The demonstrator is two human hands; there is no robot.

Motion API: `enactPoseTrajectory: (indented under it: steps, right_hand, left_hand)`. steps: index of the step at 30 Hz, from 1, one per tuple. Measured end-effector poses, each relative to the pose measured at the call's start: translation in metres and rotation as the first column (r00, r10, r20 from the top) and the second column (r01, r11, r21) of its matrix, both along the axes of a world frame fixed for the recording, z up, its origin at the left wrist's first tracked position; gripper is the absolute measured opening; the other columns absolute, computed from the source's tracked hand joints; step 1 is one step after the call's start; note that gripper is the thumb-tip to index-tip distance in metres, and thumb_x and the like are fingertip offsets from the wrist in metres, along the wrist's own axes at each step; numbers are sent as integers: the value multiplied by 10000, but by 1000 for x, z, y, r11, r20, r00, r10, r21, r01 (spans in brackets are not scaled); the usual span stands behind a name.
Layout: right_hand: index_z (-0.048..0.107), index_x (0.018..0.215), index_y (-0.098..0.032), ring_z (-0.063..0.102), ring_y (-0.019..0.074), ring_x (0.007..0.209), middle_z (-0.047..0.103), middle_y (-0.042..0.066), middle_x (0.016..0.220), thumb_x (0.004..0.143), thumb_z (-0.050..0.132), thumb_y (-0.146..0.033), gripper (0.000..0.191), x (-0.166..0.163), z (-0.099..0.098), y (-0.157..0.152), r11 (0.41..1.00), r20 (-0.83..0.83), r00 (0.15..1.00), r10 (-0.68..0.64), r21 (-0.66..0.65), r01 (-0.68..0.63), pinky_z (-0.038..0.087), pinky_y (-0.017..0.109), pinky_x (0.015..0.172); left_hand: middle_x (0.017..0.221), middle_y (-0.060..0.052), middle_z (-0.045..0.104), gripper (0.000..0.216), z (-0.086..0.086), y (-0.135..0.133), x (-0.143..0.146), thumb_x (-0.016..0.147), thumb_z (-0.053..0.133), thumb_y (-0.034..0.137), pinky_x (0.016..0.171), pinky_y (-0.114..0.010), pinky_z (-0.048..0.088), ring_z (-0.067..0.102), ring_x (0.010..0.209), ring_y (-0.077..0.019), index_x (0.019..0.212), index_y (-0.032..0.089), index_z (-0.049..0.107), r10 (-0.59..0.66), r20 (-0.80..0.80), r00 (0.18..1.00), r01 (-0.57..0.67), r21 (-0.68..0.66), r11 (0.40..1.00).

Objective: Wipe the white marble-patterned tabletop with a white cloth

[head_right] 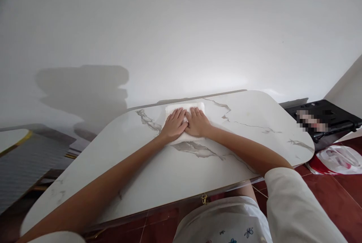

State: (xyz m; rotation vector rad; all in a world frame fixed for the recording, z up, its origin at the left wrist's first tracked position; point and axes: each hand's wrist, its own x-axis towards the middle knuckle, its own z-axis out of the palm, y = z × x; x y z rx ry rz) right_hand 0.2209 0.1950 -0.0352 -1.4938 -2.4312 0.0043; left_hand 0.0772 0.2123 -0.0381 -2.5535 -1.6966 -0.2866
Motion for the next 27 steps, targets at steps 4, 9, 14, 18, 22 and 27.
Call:
enactPoseTrajectory:
  steps: [4, 9, 14, 18, 22, 27]
  right_hand:
    - [296, 1436, -46, 219, 372, 1376, 260, 231, 1497, 891, 408, -355, 636, 1, 1, 33, 1000, 33, 999, 4, -7, -4, 222, 495, 1076]
    - [289, 1439, -57, 221, 361, 1376, 257, 217, 1502, 906, 390, -368, 625, 0, -2, 66, 999, 34, 999, -32, 10, 32, 210, 474, 1078]
    - [294, 1431, -41, 259, 369, 1347, 300, 226, 1478, 913, 383, -375, 623, 1, -6, 94, 997, 49, 998, -30, 66, 27, 215, 492, 1057]
    - [327, 1416, -33, 303, 345, 1319, 371, 220, 1434, 918, 367, -347, 590, 3, -4, 110, 998, 48, 999, -12, 69, 8, 234, 441, 1051]
    - [322, 1418, -36, 324, 336, 1301, 394, 211, 1419, 919, 360, -331, 581, 3, -4, 117, 999, 51, 999, -11, 53, 8, 245, 425, 1043]
    - [317, 1421, -37, 286, 347, 1323, 349, 209, 1451, 920, 359, -329, 581, 7, -4, 111, 998, 57, 998, -15, 59, 11, 222, 434, 1054]
  left_hand:
    - [1522, -120, 258, 564, 2, 32, 1, 898, 314, 323, 1124, -434, 189, 193, 1404, -276, 1418, 104, 306, 5, 13, 1000, -5, -7, 1000]
    - [1515, -112, 277, 530, 1, 67, 1, 896, 337, 310, 1121, -424, 191, 206, 1396, -269, 1395, 131, 335, -16, 39, 999, 16, 14, 1000]
    - [1490, -106, 325, 500, -1, 96, 3, 890, 368, 284, 1116, -401, 204, 243, 1376, -247, 1369, 138, 361, -36, 67, 997, 33, 49, 998]
    - [1439, -114, 398, 462, -2, 112, 6, 895, 377, 274, 1097, -394, 240, 306, 1337, -238, 1335, 137, 395, -18, 86, 996, 13, 60, 998]
    - [1388, -100, 458, 419, -2, 117, 8, 898, 381, 272, 1072, -381, 276, 355, 1299, -229, 1299, 162, 433, -15, 106, 994, 7, 76, 997]
    - [1419, -113, 419, 448, -4, 113, 11, 901, 379, 280, 1073, -417, 260, 323, 1316, -254, 1330, 152, 401, -10, 84, 996, 2, 93, 996]
